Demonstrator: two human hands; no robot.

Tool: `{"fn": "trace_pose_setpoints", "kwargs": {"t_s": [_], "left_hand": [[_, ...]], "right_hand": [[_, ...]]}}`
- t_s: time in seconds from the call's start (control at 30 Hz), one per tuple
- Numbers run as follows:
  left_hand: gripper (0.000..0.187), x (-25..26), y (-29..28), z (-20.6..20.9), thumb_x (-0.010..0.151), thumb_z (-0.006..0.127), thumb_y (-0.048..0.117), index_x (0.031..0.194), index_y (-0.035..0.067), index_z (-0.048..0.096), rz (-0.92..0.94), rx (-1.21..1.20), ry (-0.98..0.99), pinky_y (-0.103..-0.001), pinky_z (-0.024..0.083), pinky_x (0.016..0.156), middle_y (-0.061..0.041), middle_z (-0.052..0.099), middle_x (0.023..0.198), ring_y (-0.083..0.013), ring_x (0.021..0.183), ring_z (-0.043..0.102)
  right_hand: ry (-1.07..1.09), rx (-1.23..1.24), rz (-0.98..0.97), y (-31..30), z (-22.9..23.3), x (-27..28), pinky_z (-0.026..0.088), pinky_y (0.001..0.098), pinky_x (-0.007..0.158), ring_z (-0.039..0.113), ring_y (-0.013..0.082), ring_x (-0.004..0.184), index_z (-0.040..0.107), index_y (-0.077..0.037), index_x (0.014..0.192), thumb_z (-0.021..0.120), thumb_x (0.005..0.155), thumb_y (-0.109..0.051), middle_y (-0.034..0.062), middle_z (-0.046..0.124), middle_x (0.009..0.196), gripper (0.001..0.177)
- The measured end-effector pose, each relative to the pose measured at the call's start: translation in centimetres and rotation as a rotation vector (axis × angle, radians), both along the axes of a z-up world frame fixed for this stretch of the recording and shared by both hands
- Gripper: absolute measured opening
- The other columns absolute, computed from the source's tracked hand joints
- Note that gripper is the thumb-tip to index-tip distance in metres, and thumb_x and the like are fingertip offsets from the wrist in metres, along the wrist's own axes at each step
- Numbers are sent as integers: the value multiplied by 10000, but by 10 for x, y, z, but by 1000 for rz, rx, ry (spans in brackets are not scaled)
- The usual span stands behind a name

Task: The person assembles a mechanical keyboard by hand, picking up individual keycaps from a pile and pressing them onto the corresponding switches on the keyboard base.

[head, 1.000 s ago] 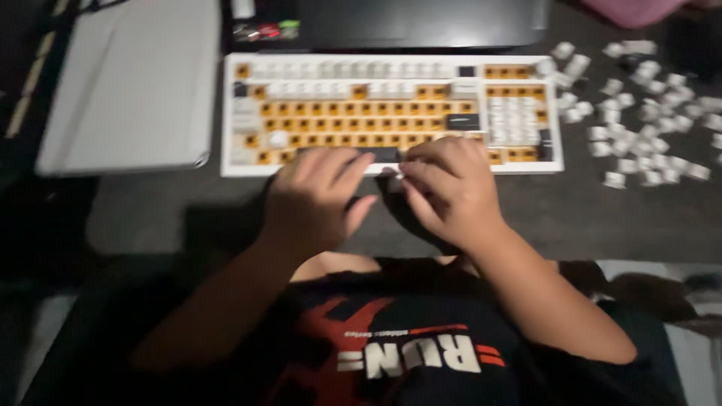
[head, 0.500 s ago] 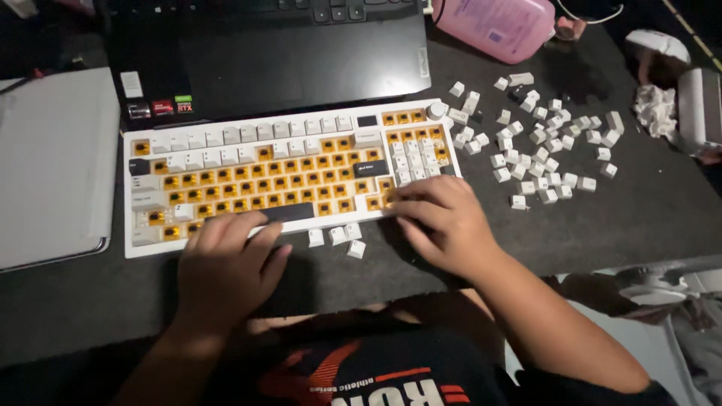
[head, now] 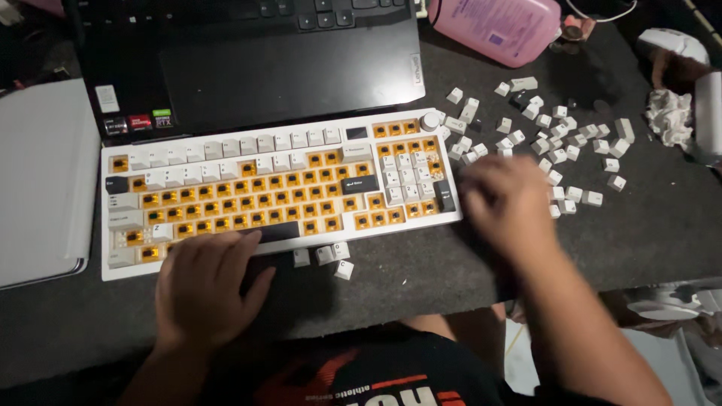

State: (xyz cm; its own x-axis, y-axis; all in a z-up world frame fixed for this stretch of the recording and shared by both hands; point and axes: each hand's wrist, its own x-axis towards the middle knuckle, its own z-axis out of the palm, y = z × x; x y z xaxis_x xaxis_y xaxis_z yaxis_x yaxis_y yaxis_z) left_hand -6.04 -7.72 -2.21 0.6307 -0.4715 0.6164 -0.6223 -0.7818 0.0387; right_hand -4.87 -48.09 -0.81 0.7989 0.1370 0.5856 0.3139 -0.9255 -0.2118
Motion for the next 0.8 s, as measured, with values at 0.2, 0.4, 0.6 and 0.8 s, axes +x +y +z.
{"fn": "trace_pose_setpoints", "kwargs": {"t_s": [0.2,0.4,0.6,0.8], "left_hand": [[373,-1,2,-1,809,794,252,1121,65,708,-23,-17,-17,-463,491,895,-98,644,1044,-314,994,618],[358,-6,3,0,812,804,284,1101,100,700,0,-20,-50,-494,487,943,-101,617,1100,-338,1070,583],[388,-5,4,0,863,798,293,1173,90,681,-9,-47,-34,-516,484,1019,-116,596,1204,-350,1153,550],[395,-3,7,1,858,805,285,1170,75,681,-14,-68,96,-520,506,924,-110,649,1105,-343,1034,623]], "right_hand": [[113,-54,-121,-54,6,71,569,434,873,708,342,989,789,-112,1086,687,905,-52,126,747,1089,216],[193,-210,-170,-57,-9,102,555,469,765,701,373,878,815,-126,1035,829,805,-207,166,744,947,244],[181,-34,-87,-73,-24,105,569,424,775,724,350,862,772,-58,1051,792,859,-140,178,746,988,210],[115,343,-79,-53,2,66,591,301,825,729,168,930,747,-19,1199,827,902,-34,113,762,1059,309]]}}
